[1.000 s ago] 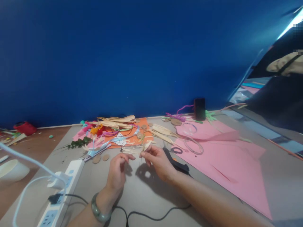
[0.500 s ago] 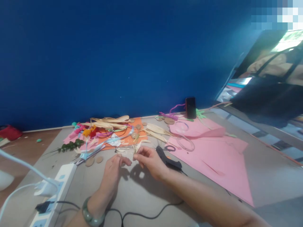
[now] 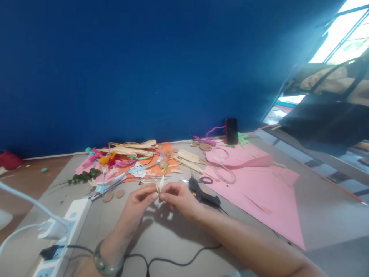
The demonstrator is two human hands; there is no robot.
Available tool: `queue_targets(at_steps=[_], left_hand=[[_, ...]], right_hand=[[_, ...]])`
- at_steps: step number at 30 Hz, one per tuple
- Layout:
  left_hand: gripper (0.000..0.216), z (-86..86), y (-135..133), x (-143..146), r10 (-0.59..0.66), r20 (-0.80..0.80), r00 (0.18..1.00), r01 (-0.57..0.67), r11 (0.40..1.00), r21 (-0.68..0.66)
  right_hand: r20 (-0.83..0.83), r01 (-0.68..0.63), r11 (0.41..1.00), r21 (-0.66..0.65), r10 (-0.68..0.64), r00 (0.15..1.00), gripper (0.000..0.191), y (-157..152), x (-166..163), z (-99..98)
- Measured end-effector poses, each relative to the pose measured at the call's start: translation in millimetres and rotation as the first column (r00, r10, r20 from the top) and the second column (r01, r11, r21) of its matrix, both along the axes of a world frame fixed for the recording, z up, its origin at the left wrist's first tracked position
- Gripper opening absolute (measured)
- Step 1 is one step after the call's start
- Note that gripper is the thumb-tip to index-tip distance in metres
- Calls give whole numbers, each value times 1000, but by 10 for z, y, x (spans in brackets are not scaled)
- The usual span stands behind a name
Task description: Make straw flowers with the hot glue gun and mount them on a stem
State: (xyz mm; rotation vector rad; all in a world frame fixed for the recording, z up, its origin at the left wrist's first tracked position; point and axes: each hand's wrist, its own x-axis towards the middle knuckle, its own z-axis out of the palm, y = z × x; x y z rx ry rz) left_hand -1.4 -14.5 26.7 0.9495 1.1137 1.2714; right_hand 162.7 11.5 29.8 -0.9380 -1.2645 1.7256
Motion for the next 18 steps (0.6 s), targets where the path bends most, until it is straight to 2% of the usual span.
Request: queue_targets(at_steps=[5, 13, 18], left_hand=[[18, 5, 8, 4, 40, -17, 999, -39, 998, 40], [13, -11, 2, 9, -39, 63, 997, 36, 998, 55], [16, -36, -6, 41, -7, 190, 982, 15, 999, -39]], right_hand=[[5, -16, 1000, 0, 16, 1000, 27, 5, -1, -22], [16, -12, 1000, 4, 12, 1000, 25, -15, -11, -5], [6, 1, 1000, 7, -1, 1000, 26, -17, -14, 2]])
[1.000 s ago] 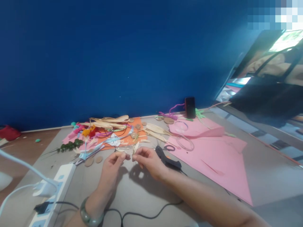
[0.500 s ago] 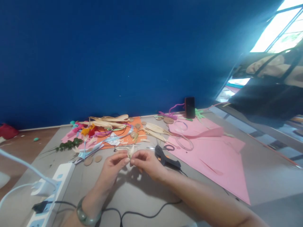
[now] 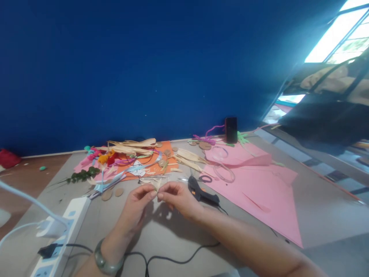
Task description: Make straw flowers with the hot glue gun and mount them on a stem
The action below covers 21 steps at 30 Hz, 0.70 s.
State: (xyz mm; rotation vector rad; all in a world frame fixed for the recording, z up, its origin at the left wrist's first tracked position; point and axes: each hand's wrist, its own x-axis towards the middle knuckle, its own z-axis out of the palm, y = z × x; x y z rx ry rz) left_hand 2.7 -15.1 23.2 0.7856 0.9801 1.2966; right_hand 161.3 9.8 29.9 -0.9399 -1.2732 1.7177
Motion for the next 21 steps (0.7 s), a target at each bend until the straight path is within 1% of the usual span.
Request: queue_targets(at_steps=[3, 6, 13, 21], left_hand=[[19, 7, -10, 35, 8, 84, 996, -1, 996, -87], [19, 5, -14, 56, 12, 128, 992, 6, 991, -134], [16, -26, -2, 48, 19, 113, 993, -4, 991, -131], [18, -44, 13, 48, 60, 121, 991, -41, 986, -159]], right_hand=[[-4, -3, 1000, 5, 3, 1000, 26, 4, 0, -9], [1, -4, 1000, -9, 4, 1000, 25, 1, -5, -11], [-16, 26, 998, -58, -27, 999, 28, -9, -27, -28], [16, 68, 997, -26, -67, 998, 23, -6, -38, -29]])
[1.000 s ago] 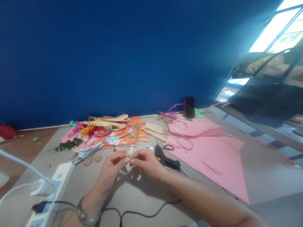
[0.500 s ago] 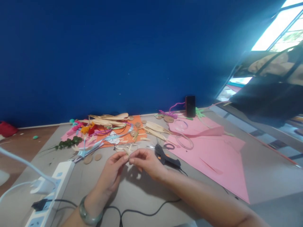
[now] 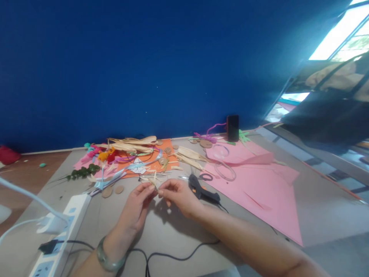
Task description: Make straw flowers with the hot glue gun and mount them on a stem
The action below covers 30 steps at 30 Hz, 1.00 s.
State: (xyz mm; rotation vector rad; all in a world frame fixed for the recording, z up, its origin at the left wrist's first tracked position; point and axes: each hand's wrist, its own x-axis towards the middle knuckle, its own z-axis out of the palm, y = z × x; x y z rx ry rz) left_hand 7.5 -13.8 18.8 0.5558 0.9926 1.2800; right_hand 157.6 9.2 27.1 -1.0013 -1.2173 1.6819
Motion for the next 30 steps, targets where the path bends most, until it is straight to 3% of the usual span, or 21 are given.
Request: queue_targets(at_steps=[13, 30], left_hand=[[11, -43, 12, -24, -54, -11, 998, 54, 997, 62], [8, -7, 16, -46, -99, -97, 990, 115, 978, 174]], right_hand=[[-12, -18, 999, 38, 18, 1000, 19, 8, 19, 7], [-146, -65, 995, -70, 54, 988, 18, 29, 23, 6]])
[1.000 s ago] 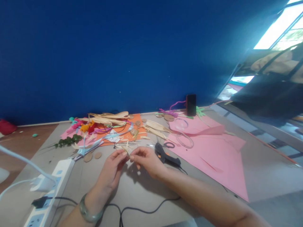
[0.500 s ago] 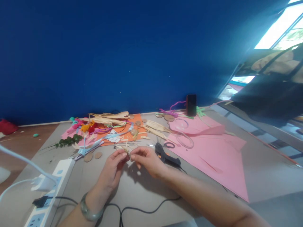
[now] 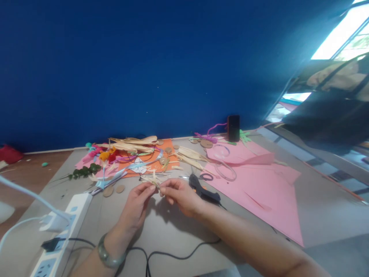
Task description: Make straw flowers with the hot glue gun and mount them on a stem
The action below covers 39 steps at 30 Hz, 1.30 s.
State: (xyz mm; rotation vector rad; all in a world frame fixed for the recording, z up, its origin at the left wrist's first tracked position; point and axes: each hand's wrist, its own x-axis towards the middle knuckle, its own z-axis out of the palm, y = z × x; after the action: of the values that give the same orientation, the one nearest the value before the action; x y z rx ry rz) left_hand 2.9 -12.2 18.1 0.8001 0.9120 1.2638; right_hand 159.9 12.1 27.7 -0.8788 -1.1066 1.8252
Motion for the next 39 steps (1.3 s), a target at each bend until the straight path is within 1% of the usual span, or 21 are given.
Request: queue_targets(at_steps=[4, 7, 10, 15, 19, 25, 39], left_hand=[[7, -14, 15, -15, 12, -8, 1000, -11, 999, 32], [9, -25, 21, -32, 16, -47, 999, -13, 998, 60], [10, -25, 28, -43, 19, -89, 996, -11, 996, 88], [9, 8, 33, -43, 9, -96, 995, 2, 994, 111], [10, 26, 28, -44, 15, -107, 994, -1, 992, 123], [10, 5, 17, -59, 31, -131, 991, -10, 988, 151], [13, 67, -18, -8, 11, -129, 992, 7, 990, 138]], right_hand=[[-63, -33, 997, -66, 29, 998, 20, 6, 9, 16], [-104, -77, 992, -97, 66, 992, 20, 13, 18, 30], [-126, -108, 989, -104, 94, 988, 20, 19, 26, 38], [-134, -119, 988, -101, 105, 985, 20, 15, 32, 45], [-131, -123, 989, -87, 111, 985, 21, 5, 36, 64], [-107, -103, 993, -54, 97, 990, 22, -17, 36, 77], [-16, -61, 997, 46, 62, 998, 20, -56, 37, 94]])
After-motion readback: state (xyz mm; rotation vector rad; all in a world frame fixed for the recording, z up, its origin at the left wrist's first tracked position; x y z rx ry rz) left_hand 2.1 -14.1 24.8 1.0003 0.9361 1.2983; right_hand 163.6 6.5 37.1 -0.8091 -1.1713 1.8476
